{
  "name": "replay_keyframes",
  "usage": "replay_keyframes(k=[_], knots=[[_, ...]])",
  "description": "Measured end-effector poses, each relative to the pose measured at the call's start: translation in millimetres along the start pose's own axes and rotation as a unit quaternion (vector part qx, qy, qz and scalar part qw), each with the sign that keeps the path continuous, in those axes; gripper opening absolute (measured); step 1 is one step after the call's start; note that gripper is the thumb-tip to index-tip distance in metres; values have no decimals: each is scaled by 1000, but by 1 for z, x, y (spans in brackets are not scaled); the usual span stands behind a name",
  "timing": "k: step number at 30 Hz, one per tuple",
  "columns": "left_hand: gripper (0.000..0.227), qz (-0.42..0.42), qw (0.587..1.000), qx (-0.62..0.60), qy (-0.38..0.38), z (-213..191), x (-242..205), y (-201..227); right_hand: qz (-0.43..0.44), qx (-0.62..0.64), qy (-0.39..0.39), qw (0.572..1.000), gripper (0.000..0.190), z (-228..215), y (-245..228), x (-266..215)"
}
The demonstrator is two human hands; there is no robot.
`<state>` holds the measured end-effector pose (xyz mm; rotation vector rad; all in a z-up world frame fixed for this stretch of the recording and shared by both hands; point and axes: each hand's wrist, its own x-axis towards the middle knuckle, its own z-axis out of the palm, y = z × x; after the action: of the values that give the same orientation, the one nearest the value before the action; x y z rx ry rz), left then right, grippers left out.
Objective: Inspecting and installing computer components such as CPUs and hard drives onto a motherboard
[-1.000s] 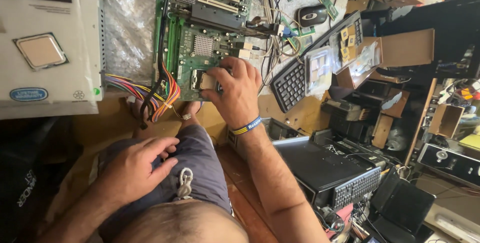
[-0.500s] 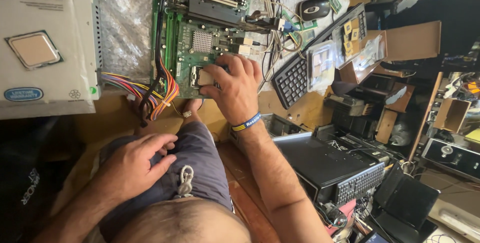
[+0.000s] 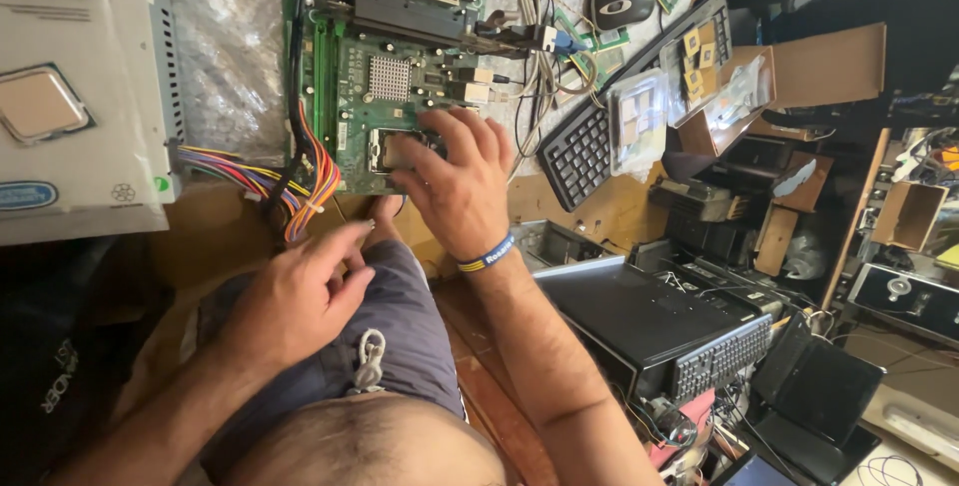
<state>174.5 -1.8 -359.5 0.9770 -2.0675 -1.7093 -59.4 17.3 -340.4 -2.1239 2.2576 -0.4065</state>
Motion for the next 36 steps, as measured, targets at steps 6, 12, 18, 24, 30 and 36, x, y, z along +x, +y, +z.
replay_keyframes(k=[6, 12, 18, 24, 30, 36], knots=[[59, -24, 999, 31, 1, 5, 19, 12, -4, 0, -9, 1000, 31, 5, 0, 2], [71, -56, 995, 79, -3, 20, 23, 2, 3, 19, -9, 1000, 27, 11, 4, 2], [78, -69, 991, 110, -12, 21, 28, 3, 14, 8, 0, 1000, 26, 11, 1, 2], [76, -53, 988, 144, 4, 28, 33, -1, 16, 8, 0, 1000, 19, 15, 0, 3], [75, -42, 990, 134, -2, 30, 35, -7, 39, -3, 3, 999, 17, 13, -4, 3], [73, 11, 983, 181, 23, 37, 37, -8, 33, 23, -5, 999, 20, 9, 2, 2]])
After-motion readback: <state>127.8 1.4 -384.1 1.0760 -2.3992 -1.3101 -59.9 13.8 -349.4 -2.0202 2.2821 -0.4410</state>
